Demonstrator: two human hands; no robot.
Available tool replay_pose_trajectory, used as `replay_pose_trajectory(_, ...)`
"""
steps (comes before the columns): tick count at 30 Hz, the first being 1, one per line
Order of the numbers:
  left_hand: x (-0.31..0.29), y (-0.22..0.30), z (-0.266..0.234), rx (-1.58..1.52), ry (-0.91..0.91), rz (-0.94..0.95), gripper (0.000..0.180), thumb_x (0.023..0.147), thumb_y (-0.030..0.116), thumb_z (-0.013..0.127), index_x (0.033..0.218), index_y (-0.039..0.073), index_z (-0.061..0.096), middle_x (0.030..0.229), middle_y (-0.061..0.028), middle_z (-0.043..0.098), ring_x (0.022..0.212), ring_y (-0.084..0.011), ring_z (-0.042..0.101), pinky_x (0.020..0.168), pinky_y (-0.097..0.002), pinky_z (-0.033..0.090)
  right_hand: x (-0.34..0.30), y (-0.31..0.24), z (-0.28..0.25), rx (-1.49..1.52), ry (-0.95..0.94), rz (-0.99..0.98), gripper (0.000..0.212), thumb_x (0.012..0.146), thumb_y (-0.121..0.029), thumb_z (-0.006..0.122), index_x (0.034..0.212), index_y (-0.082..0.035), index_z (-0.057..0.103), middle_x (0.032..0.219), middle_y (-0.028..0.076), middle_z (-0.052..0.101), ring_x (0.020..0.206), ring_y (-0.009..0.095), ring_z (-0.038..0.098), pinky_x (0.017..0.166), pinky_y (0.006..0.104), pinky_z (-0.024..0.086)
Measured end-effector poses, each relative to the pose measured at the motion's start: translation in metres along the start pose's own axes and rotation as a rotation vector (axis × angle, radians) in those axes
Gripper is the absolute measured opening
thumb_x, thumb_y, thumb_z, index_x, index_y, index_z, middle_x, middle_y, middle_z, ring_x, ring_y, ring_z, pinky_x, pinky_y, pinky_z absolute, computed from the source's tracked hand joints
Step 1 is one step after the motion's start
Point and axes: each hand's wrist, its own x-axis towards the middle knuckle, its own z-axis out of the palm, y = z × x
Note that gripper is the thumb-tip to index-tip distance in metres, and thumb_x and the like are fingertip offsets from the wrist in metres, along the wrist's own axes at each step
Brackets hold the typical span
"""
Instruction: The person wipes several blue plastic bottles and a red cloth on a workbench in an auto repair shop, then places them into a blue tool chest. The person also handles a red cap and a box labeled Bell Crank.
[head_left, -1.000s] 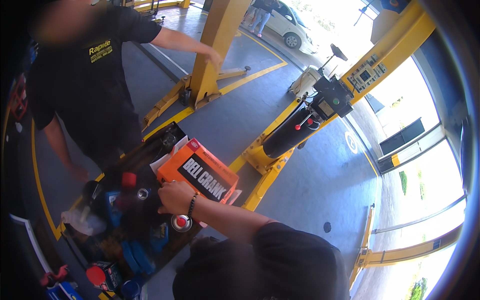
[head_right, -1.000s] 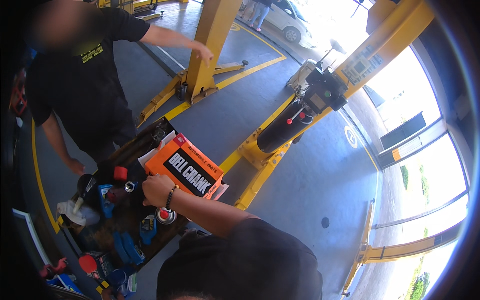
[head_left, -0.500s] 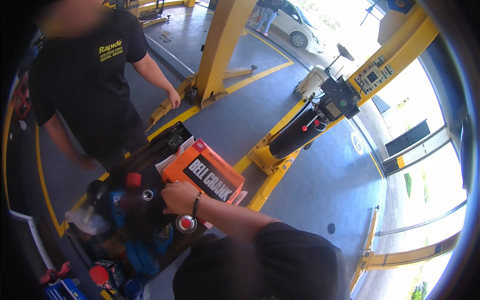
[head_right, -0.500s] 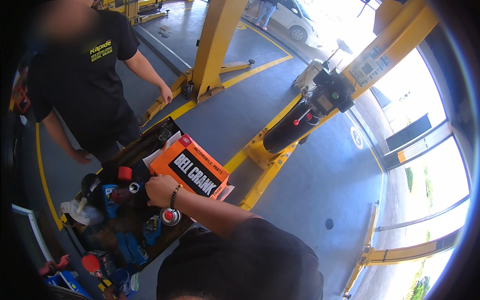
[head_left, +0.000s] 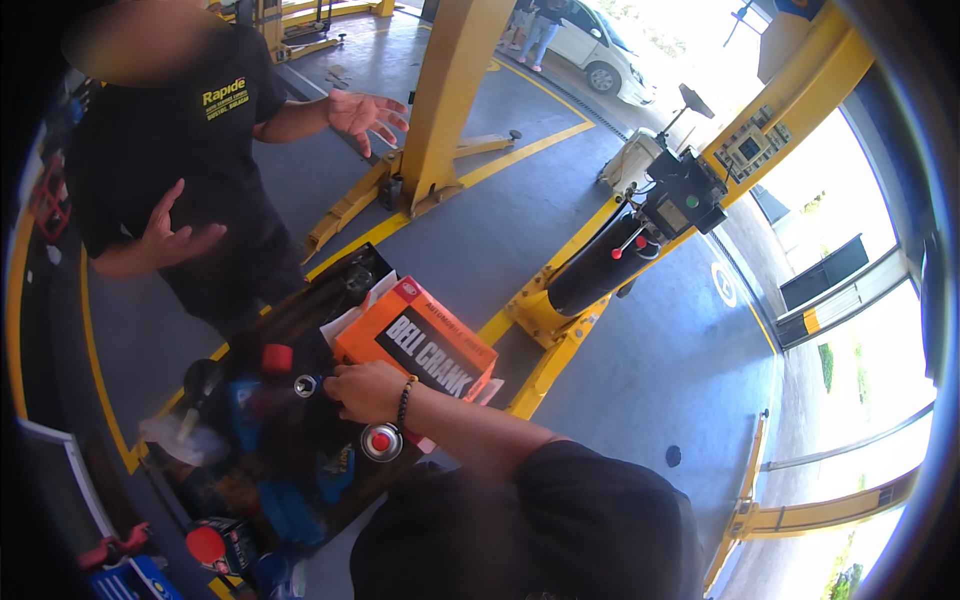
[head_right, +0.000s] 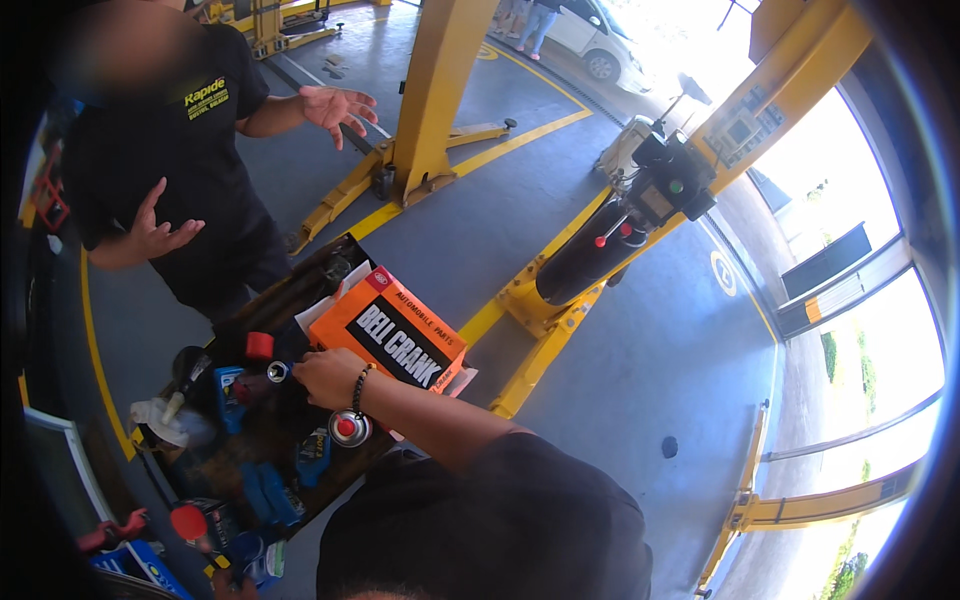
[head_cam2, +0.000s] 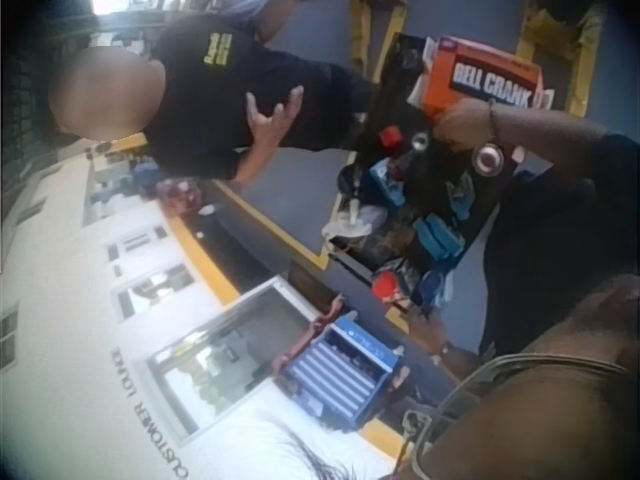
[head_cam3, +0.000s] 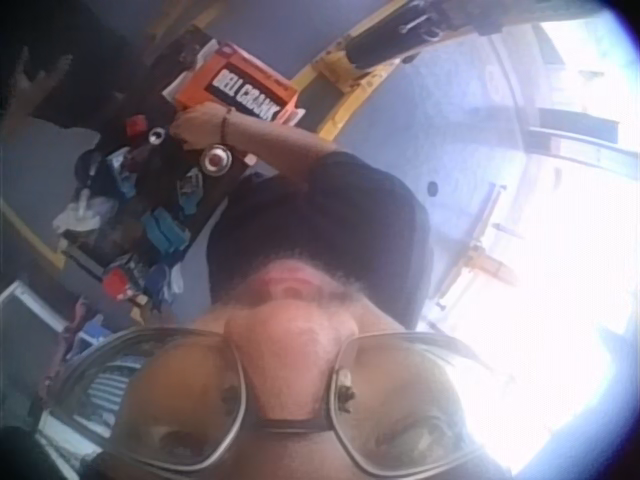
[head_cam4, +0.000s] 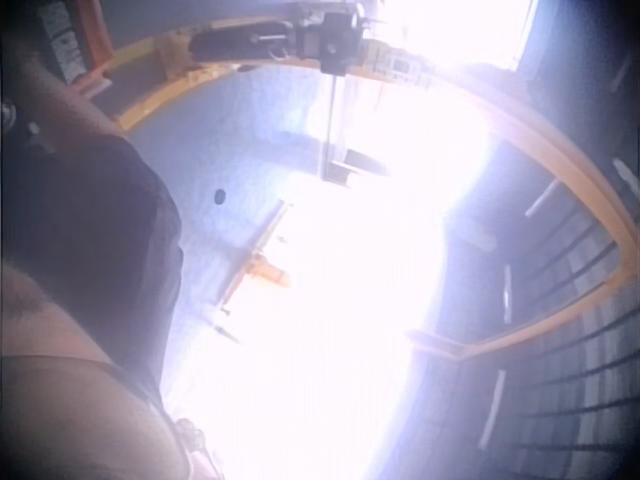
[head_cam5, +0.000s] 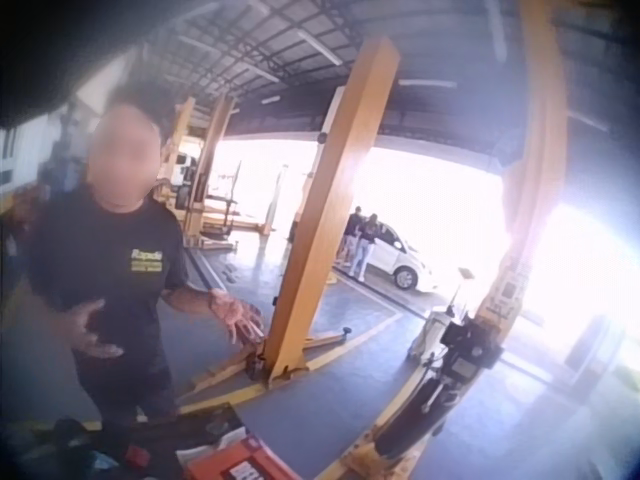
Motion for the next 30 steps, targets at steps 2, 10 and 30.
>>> replay_pose_trajectory(2,0.0,0.004,-0.001,-0.009,0.002,-0.028,0.029,0.08,0.016,0.073,0.104,-0.001,0.069,0.104,-0.023,0.068,0.096,-0.0393,0.067,0.086,-0.0455,0.054,0.0,0.0,0.001,0.03,-0.009,0.014,0.033,0.087,-0.023,0.077,0.113,-0.007,0.067,0.109,0.014,0.069,0.107,0.035,0.069,0.093,0.0448,0.055)
replay_pose_trajectory(10,-0.003,0.028,-0.006,-0.097,0.003,-0.206,0.022,0.085,0.016,0.075,0.098,-0.001,0.071,0.107,-0.0223,0.065,0.097,-0.0337,0.066,0.086,-0.0418,0.052,0.006,0.009,0.017,0.098,0.003,-0.014,0.037,0.087,-0.019,0.076,0.119,-0.005,0.063,0.11,0.016,0.07,0.108,0.036,0.069,0.094,0.0445,0.055)
replay_pose_trajectory(30,-0.025,-0.017,0.024,-0.155,0.291,0.052,0.023,0.06,0.006,0.067,0.08,-0.001,0.057,0.078,-0.0177,0.06,0.077,-0.0385,0.059,0.077,-0.0446,0.047,-0.004,0.001,-0.014,0.086,-0.097,-0.111,0.028,0.088,-0.016,0.073,0.113,-0.009,0.062,0.105,0.015,0.066,0.103,0.036,0.066,0.089,0.045,0.051)
